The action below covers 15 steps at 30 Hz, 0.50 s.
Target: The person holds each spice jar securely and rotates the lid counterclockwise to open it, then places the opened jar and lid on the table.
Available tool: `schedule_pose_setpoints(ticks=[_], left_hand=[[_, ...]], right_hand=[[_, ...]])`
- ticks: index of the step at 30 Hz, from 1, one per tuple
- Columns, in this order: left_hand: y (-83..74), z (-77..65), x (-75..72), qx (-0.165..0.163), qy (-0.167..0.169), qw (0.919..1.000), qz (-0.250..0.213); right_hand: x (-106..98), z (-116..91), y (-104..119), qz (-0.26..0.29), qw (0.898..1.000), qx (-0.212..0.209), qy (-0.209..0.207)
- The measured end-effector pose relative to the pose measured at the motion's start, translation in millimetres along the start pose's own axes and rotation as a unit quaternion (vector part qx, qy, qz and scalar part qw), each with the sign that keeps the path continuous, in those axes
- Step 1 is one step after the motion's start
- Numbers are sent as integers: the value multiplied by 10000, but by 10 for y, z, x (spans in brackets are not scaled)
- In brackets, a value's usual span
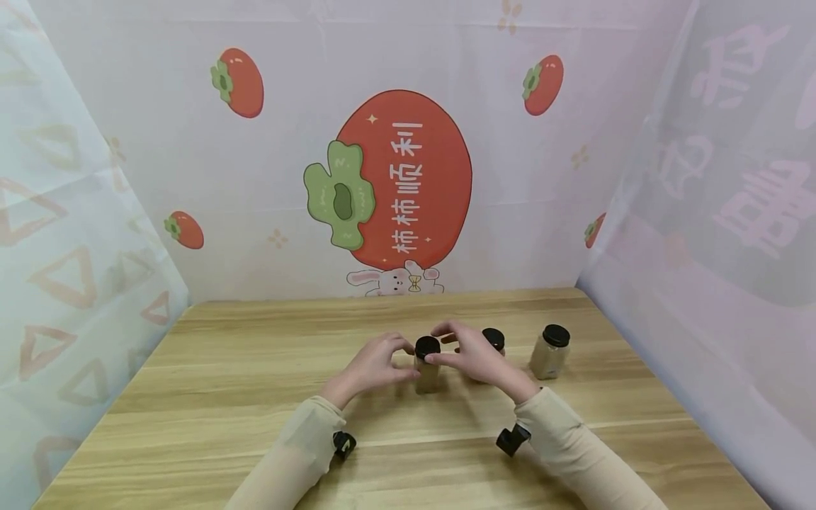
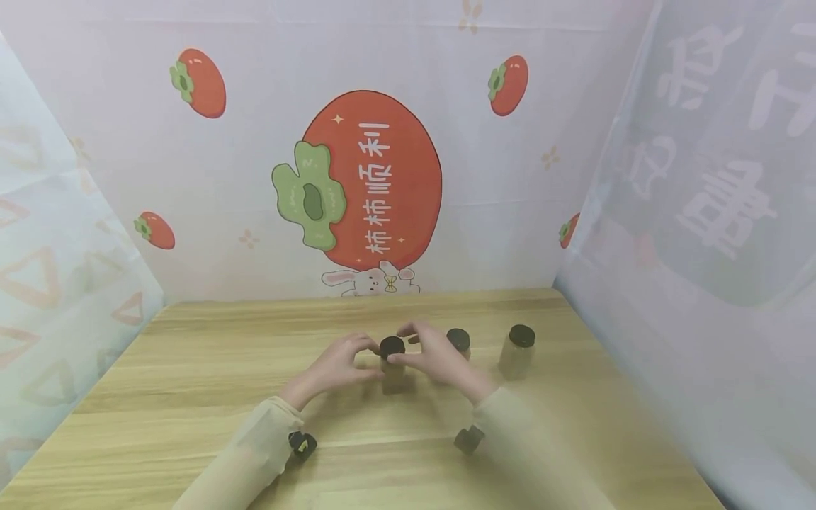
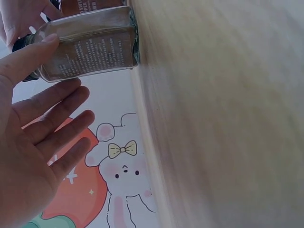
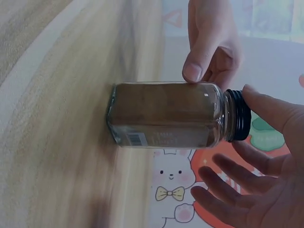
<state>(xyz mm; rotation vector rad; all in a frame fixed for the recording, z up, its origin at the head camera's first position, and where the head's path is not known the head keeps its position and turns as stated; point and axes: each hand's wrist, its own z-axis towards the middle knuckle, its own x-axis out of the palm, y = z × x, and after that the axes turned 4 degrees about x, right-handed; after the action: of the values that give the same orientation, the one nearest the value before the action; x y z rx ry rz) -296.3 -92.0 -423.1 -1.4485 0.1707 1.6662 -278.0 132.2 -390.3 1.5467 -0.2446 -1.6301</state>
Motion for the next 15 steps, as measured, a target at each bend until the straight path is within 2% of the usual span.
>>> schedule_pose_setpoints(ticks=[15], left_hand=[[-10,14,-20,-45,45,10000,-70]], right_hand=[[11,-1,82,206,9994,246,-129]])
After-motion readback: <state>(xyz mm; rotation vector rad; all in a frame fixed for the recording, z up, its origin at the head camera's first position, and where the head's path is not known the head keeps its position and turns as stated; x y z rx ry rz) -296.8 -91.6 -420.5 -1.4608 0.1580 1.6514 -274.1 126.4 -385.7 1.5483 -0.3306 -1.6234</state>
